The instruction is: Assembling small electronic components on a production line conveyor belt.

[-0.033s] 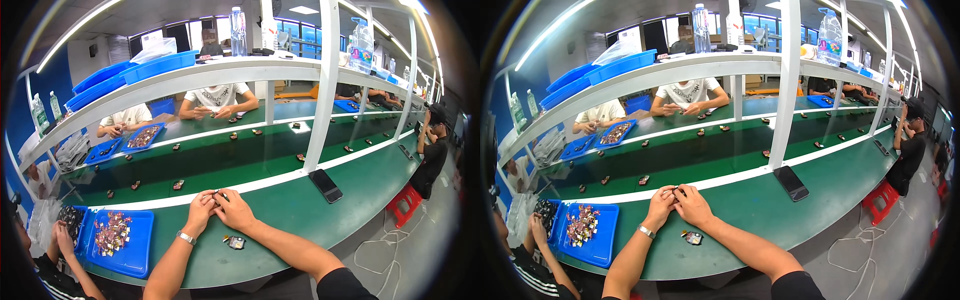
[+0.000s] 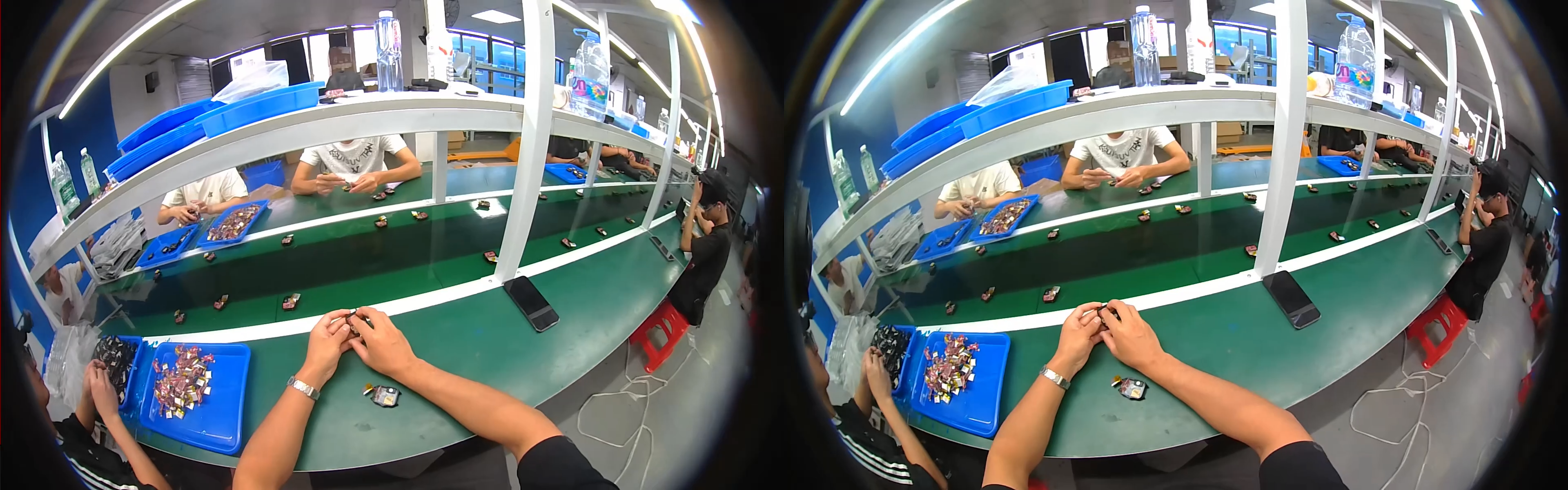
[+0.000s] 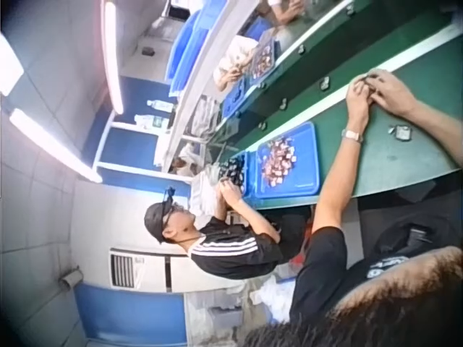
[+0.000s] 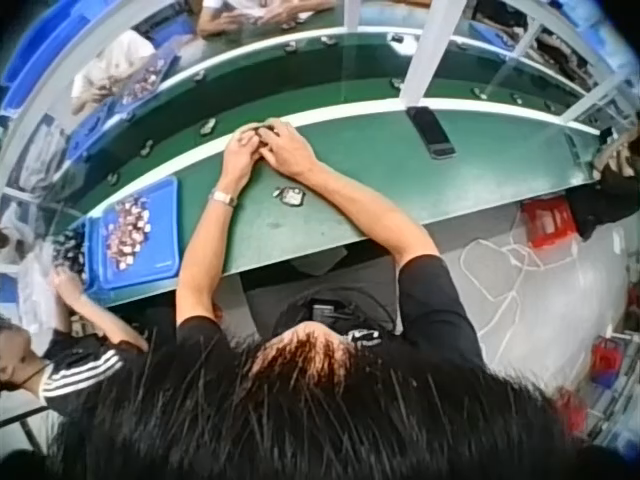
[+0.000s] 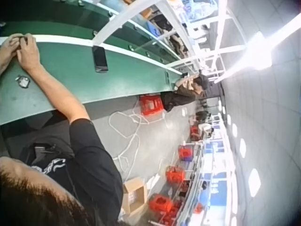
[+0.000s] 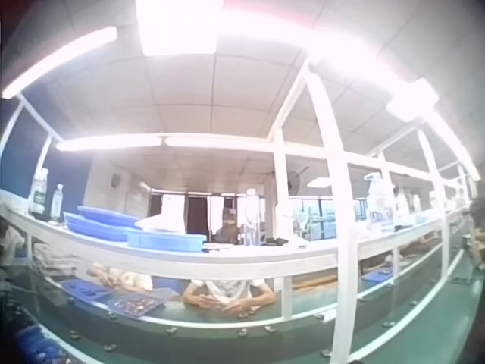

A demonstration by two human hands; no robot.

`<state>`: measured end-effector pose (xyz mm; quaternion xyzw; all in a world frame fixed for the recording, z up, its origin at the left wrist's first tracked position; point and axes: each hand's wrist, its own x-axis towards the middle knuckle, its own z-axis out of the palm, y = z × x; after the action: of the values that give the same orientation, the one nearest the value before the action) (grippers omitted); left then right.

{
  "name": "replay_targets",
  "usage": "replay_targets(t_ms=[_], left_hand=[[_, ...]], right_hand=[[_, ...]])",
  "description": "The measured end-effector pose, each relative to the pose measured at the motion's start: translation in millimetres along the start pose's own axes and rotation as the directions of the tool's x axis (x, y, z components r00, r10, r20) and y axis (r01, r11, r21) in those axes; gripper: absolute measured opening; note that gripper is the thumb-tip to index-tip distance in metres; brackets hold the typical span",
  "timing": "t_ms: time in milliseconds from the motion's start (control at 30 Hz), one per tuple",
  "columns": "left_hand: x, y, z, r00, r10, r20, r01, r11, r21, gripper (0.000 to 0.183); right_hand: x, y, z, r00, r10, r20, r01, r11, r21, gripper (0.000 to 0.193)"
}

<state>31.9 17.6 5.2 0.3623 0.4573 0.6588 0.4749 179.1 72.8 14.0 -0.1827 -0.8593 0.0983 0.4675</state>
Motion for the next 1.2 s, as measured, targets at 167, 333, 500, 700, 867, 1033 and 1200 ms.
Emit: replay_targets(t_ms=[167,333,500,700,867,1033,1200], left_hand=[[-2,9,6,0.999,-0.041,0.026,0.042,0.999,-0.035,0.039],[-5,12,7,0.997,-0.016,0.078,0.014,1.000,0.016,0.047],[-2,8,7,0.994,-0.024,0.106,0.019,0.999,0.051,0.040],[-9,8,10,0.995,-0.020,0.094,0.003,0.985,0.170,0.030],[-4,2,19,0.995,-0.039,0.088,0.005,0.935,0.354,0.022],[-2,-5,21,0.999,-0.005,0.053,-0.017,0.913,0.407,0.016],[2,-8,26,0.996,-0.005,0.094,-0.030,0.931,0.363,0.016]], right_hand=[[13,22,3,0.997,0.068,0.038,-0.071,0.994,0.086,0.028],[33,104,5,0.965,0.263,0.009,-0.258,0.954,-0.155,0.024],[32,132,-15,0.937,0.350,0.005,-0.337,0.906,-0.258,0.018],[10,128,-142,0.953,-0.047,-0.299,-0.048,0.952,-0.302,0.017],[-13,262,-241,0.658,0.566,-0.497,-0.734,0.629,-0.256,0.022],[-19,399,-215,0.662,0.718,-0.216,-0.712,0.512,-0.480,0.036],[-34,475,-223,0.603,0.787,-0.129,-0.798,0.593,-0.110,0.026]])
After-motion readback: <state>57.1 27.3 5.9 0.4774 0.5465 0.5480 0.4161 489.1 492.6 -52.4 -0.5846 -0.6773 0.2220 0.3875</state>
